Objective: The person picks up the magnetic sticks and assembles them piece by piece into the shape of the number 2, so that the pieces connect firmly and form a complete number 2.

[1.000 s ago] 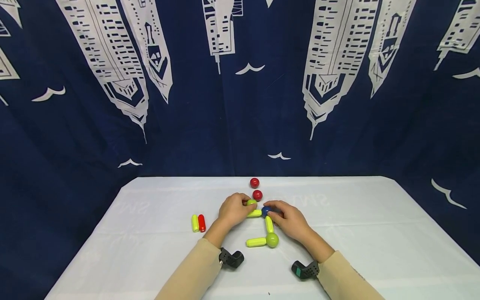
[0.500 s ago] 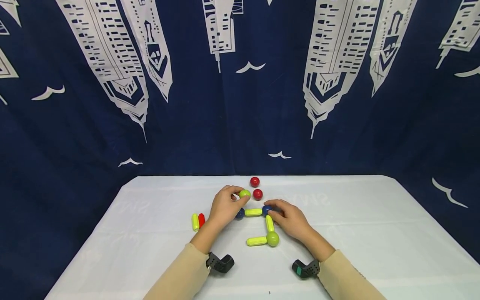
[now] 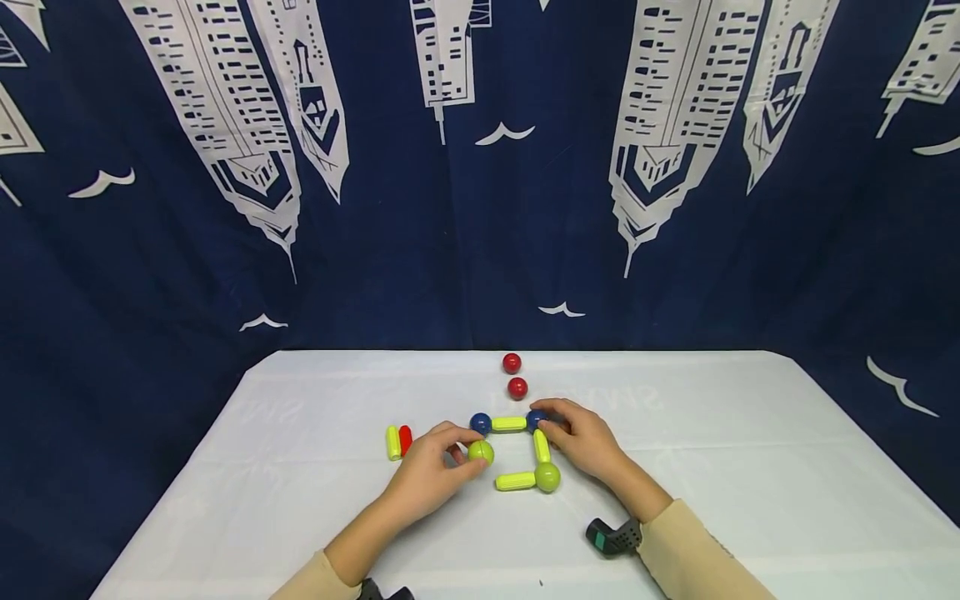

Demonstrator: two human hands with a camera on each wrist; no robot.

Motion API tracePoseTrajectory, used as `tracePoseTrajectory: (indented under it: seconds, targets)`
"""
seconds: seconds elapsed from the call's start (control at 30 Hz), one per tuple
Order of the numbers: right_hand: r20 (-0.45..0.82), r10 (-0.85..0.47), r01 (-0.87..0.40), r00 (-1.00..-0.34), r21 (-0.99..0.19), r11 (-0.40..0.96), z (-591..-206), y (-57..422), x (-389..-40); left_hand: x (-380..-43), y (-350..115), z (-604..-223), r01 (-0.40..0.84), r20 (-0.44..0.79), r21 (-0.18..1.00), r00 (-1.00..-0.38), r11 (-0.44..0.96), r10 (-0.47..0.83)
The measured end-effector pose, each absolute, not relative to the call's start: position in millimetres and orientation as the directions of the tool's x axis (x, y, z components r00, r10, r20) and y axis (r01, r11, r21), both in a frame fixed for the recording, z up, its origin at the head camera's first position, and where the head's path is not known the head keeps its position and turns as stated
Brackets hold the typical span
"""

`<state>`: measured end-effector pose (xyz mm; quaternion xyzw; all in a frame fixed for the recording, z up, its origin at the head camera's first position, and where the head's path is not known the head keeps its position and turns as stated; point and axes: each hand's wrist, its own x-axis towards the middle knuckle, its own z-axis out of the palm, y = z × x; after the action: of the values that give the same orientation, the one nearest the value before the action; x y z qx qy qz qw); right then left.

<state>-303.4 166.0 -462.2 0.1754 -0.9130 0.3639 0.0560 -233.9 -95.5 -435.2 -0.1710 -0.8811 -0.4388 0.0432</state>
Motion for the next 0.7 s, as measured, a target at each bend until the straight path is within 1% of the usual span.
tracePoseTrajectory:
  seconds: [0.27,0.6,0.7]
  targets:
    - [0.238,-0.285,-0.37,-0.929,-0.641,0.672,-464,164,-302,-225,-102,-454,0.393,0.238,0.739,-0.912,0.548,0.333]
    - [0.249,-0.273,-0.369,-0.929,-0.64,0.674,-463,166,-301,-230,-102,-470,0.424,0.243,0.688,-0.899,0.589,0.363]
    - [0.245,-0.271,-0.365,-0.931,-0.658,0.658,-464,166,-303,-232,-103,-471,0.428,0.249,0.684,-0.898,0.591,0.362]
